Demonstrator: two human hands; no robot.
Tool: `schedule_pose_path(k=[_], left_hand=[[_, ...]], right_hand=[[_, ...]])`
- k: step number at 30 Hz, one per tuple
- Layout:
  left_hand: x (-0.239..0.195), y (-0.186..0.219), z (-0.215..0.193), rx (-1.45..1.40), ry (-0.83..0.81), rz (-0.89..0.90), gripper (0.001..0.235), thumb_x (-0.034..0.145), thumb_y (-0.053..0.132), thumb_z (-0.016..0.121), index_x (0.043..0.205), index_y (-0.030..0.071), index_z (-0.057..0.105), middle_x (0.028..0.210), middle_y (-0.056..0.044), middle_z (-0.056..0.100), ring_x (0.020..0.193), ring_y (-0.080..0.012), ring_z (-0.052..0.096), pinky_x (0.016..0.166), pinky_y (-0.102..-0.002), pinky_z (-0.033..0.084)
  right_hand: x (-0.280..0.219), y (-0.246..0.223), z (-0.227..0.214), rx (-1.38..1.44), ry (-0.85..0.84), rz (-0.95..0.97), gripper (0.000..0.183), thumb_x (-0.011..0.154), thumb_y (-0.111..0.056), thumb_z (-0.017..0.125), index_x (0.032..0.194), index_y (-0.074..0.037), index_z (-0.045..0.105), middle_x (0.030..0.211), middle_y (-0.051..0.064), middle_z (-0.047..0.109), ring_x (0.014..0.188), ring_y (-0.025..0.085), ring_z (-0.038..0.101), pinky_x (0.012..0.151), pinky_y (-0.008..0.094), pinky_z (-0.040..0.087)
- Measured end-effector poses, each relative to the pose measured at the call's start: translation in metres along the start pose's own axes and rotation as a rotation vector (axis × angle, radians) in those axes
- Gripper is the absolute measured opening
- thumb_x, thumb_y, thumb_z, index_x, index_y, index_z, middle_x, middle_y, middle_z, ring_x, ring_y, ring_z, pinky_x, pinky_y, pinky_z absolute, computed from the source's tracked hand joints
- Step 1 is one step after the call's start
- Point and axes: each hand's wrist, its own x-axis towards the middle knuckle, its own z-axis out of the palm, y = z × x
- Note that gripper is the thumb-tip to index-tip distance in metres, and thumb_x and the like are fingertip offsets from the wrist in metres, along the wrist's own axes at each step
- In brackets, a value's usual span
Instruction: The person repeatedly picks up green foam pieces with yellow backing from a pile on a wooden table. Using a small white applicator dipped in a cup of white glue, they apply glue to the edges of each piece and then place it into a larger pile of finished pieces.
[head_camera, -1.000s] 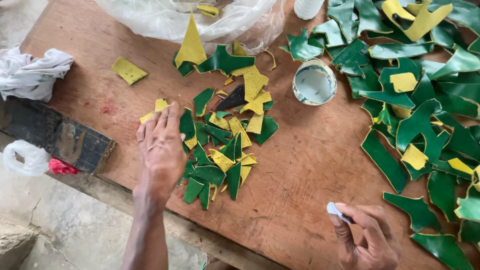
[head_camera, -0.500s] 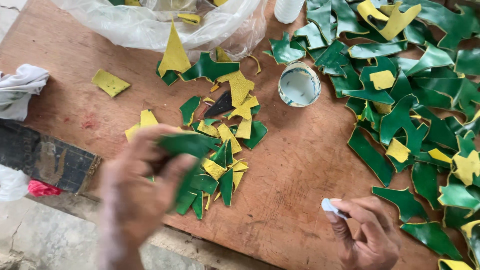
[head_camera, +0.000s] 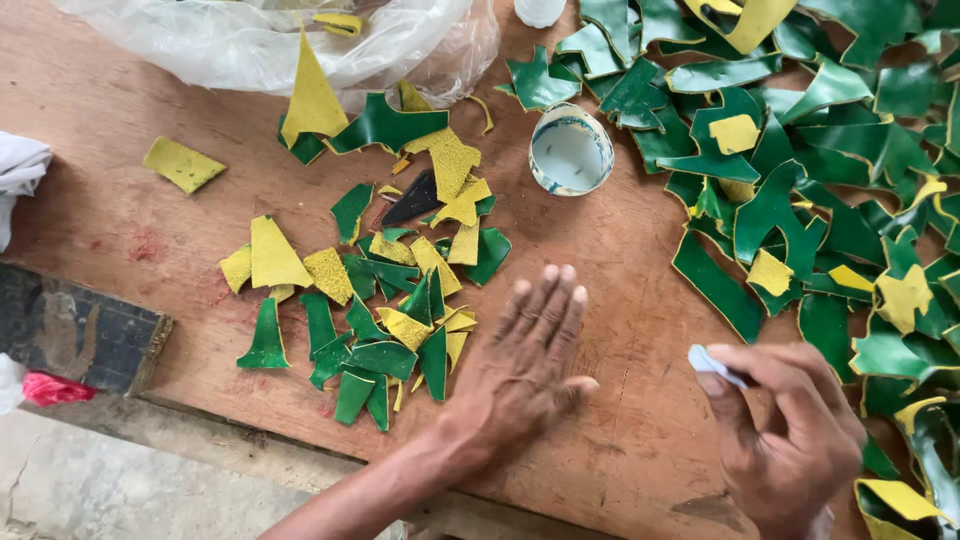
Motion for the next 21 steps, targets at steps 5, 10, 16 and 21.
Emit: schedule_pose_path(k=[5,10,16,21], left_hand=[[-0.013,0.041,0.012,-0.187,-0.204,0.123,0.078,0.099,0.049,0.048,0.157,-0.001,0.033,0.168,-0.024,0.021,0.160,-0.0376,0.015,0.130,-0.049,0.006],[-0.020,0.038,-0.001,0.073,-0.145,0.185,0.071,0.086,0.030,0.070,0.150,0.013,0.044,0.167,-0.020,0.028,0.158,-0.0379,0.018,0.125,-0.056,0.008],[-0.027,-0.013,-0.042,-0.265,-0.245,-0.083,0.090,0.068,0.019,0.083,0.148,0.006,0.044,0.161,-0.021,0.030,0.151,-0.0409,0.018,0.121,-0.056,0.013],[-0.028,-0.017,-0.039,-0.282,-0.178,-0.049,0.081,0.077,0.023,0.079,0.148,0.003,0.045,0.161,-0.023,0.032,0.152,-0.0413,0.022,0.120,-0.054,0.018]], right_hand=[[0.057,-0.006,0.026,0.052,-0.125,-0.074,0.017,0.091,-0.002,0.081,0.107,-0.005,0.074,0.100,0.008,0.073,0.086,0.017,0.070,0.078,0.028,0.056],[0.127,0.000,0.070,-0.021,-0.201,-0.307,0.021,0.087,-0.004,0.082,0.107,-0.008,0.076,0.101,0.008,0.074,0.091,0.023,0.069,0.078,0.034,0.055],[0.182,0.022,0.132,-0.080,-0.361,-0.477,0.017,0.084,-0.008,0.082,0.100,-0.010,0.077,0.091,0.005,0.074,0.088,0.028,0.060,0.083,0.039,0.050],[0.185,0.029,0.149,-0.156,-0.426,-0.511,0.018,0.081,-0.004,0.078,0.099,-0.009,0.076,0.090,0.005,0.073,0.088,0.028,0.058,0.085,0.039,0.049]])
